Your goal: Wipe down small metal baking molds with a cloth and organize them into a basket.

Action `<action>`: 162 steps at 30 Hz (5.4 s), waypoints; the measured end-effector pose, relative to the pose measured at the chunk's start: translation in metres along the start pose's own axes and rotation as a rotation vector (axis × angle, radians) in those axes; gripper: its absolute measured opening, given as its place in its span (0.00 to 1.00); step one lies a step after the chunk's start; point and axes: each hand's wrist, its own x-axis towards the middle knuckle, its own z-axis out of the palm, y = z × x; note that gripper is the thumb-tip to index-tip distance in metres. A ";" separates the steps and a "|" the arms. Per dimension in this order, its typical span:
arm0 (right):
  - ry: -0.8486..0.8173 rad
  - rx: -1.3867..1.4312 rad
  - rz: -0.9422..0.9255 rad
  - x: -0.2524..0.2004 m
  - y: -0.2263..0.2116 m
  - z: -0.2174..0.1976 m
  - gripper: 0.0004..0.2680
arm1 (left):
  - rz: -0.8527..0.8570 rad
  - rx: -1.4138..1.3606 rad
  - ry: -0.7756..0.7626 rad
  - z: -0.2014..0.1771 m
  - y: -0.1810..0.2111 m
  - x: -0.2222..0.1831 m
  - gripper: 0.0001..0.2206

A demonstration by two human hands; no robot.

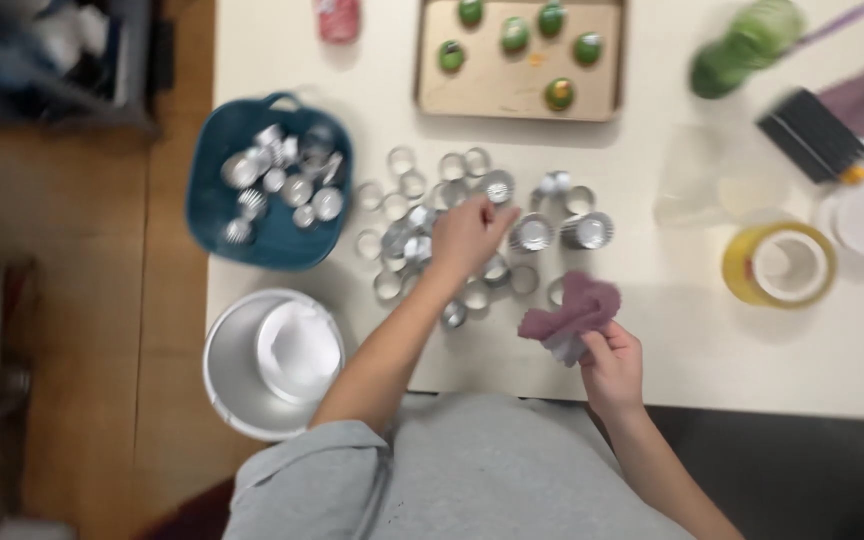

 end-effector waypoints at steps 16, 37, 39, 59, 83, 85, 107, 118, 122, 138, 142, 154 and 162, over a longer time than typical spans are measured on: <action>-0.122 -0.187 0.168 -0.032 0.001 0.114 0.11 | 0.274 0.790 -0.062 -0.149 -0.264 0.066 0.16; -0.078 -0.136 0.004 0.022 -0.008 0.230 0.14 | 0.044 -0.115 0.388 -0.163 -0.258 0.005 0.17; -0.147 -0.115 0.047 0.026 0.000 0.237 0.14 | -0.035 -0.070 0.335 -0.163 -0.270 0.019 0.18; -0.414 -0.778 -0.455 0.032 0.026 0.277 0.11 | -0.075 -1.518 0.075 -0.115 -0.088 -0.073 0.17; -0.039 0.251 0.162 0.033 0.012 0.174 0.14 | 0.420 -0.791 0.151 -0.051 -0.015 -0.105 0.09; -0.037 0.218 0.185 0.038 0.015 0.153 0.14 | 0.760 -0.320 0.189 -0.066 -0.010 -0.111 0.11; -0.190 -0.114 0.215 0.048 0.005 0.059 0.04 | 0.209 -0.214 -0.238 0.027 0.007 -0.087 0.07; 0.015 -0.134 0.365 0.050 -0.014 0.010 0.15 | 0.118 0.039 -0.042 0.060 0.000 -0.005 0.11; -0.067 -0.231 0.414 0.038 -0.021 0.009 0.15 | 0.060 0.086 -0.040 0.041 0.006 -0.006 0.20; -0.400 -0.244 -0.187 0.039 0.016 0.055 0.22 | -0.293 0.571 -0.152 -0.167 -0.237 0.040 0.33; -0.383 -0.328 -0.253 0.035 0.030 0.079 0.23 | -0.258 0.605 -0.156 -0.144 -0.262 0.055 0.35; -0.287 -0.324 -0.323 0.020 0.051 0.098 0.19 | 0.159 0.233 0.240 -0.217 -0.247 0.035 0.16; -0.129 -0.320 -0.357 0.025 0.068 0.089 0.16 | 0.382 0.509 0.415 -0.219 -0.282 0.039 0.09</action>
